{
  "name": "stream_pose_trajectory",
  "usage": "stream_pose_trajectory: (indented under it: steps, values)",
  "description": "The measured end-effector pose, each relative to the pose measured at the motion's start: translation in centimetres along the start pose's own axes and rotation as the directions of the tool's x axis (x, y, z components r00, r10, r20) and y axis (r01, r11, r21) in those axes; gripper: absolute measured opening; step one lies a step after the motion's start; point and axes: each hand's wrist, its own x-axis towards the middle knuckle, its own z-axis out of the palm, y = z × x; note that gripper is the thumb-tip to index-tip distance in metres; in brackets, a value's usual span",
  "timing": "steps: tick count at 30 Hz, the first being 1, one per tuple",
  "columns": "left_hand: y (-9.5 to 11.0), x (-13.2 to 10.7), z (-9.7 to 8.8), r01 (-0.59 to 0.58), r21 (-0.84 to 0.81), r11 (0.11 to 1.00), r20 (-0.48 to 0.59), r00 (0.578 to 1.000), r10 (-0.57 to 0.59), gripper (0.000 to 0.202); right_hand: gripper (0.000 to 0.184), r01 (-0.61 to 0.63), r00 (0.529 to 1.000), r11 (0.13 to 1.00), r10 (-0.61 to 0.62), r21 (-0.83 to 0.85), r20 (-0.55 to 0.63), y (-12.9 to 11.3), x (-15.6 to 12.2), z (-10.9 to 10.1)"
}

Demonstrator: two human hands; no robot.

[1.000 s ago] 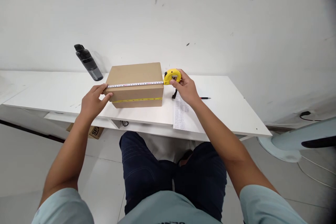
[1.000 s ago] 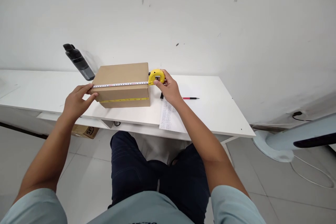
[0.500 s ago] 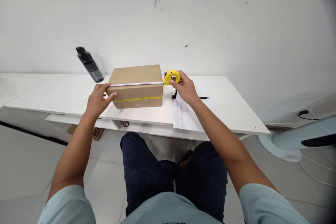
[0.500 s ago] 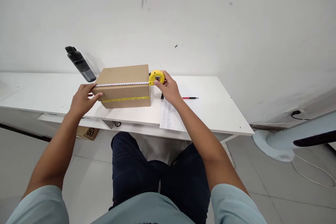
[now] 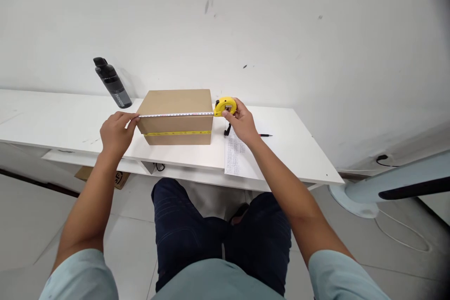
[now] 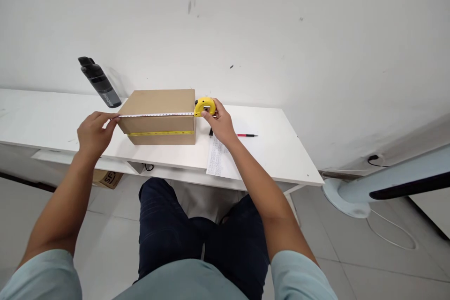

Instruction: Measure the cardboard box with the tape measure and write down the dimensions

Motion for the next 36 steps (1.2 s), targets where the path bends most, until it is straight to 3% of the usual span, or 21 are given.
stream_pose_trajectory:
  steps: [5,9,12,15,21,26,29,30,31,34,36]
  values:
    - [2.1,-1.7,-1.9,-0.151,0.117,0.982,-0.013,0.988,0.154,0.039,0.07,0.007,0.996,0.997,0.0,0.078,-0.085,-1.0,-1.6,-0.4]
    - [6.2,-5.2,-2.4,-0.386,0.106,0.916,-0.048,0.919,0.392,0.024,0.063,-0.014,0.987,0.982,0.044,0.186,-0.157,-2.9,-5.0,-0.9]
    - [9.9,-7.4,-1.1,-0.582,0.032,0.813,-0.094,0.808,0.582,0.016,0.062,-0.098,0.983,0.969,0.129,0.228,-0.127,-4.1,-7.9,-0.6]
    - [13.0,-8.4,1.0,-0.711,-0.027,0.703,-0.194,0.694,0.694,0.025,0.062,-0.204,0.968,0.943,0.235,0.261,-0.093,-5.0,-10.3,0.2]
    - [17.1,-8.4,5.0,-0.829,-0.161,0.535,-0.2,0.558,0.805,0.031,0.059,-0.283,0.943,0.915,0.321,0.287,-0.093,-4.9,-12.9,0.2]
    - [19.8,-8.9,7.6,-0.874,-0.199,0.444,-0.111,0.47,0.876,0.04,0.058,-0.274,0.866,0.881,0.401,0.386,-0.3,-3.6,-15.3,-1.3]
    - [20.8,-7.8,7.9,-0.883,-0.241,0.403,-0.032,0.422,0.906,0.069,0.047,-0.22,0.798,0.85,0.438,0.478,-0.412,-2.9,-17.4,-2.7]
    - [20.9,-7.1,7.9,-0.869,-0.251,0.427,0.001,0.441,0.898,0.075,0.044,-0.196,0.776,0.843,0.446,0.501,-0.447,-2.8,-18.1,-3.3]
    - [21.1,-6.1,7.8,-0.839,-0.248,0.484,0.037,0.491,0.87,0.076,0.043,-0.173,0.754,0.839,0.45,0.516,-0.478,-2.6,-18.7,-4.1]
    - [21.5,-2.5,7.6,-0.616,-0.129,0.777,0.119,0.768,0.629,0.067,0.04,-0.103,0.703,0.854,0.425,0.51,-0.57,-2.3,-20.1,-6.7]
    - [21.8,-0.3,7.8,-0.397,-0.018,0.918,0.121,0.91,0.396,0.065,0.04,-0.049,0.672,0.877,0.383,0.478,-0.634,-2.1,-20.6,-8.2]
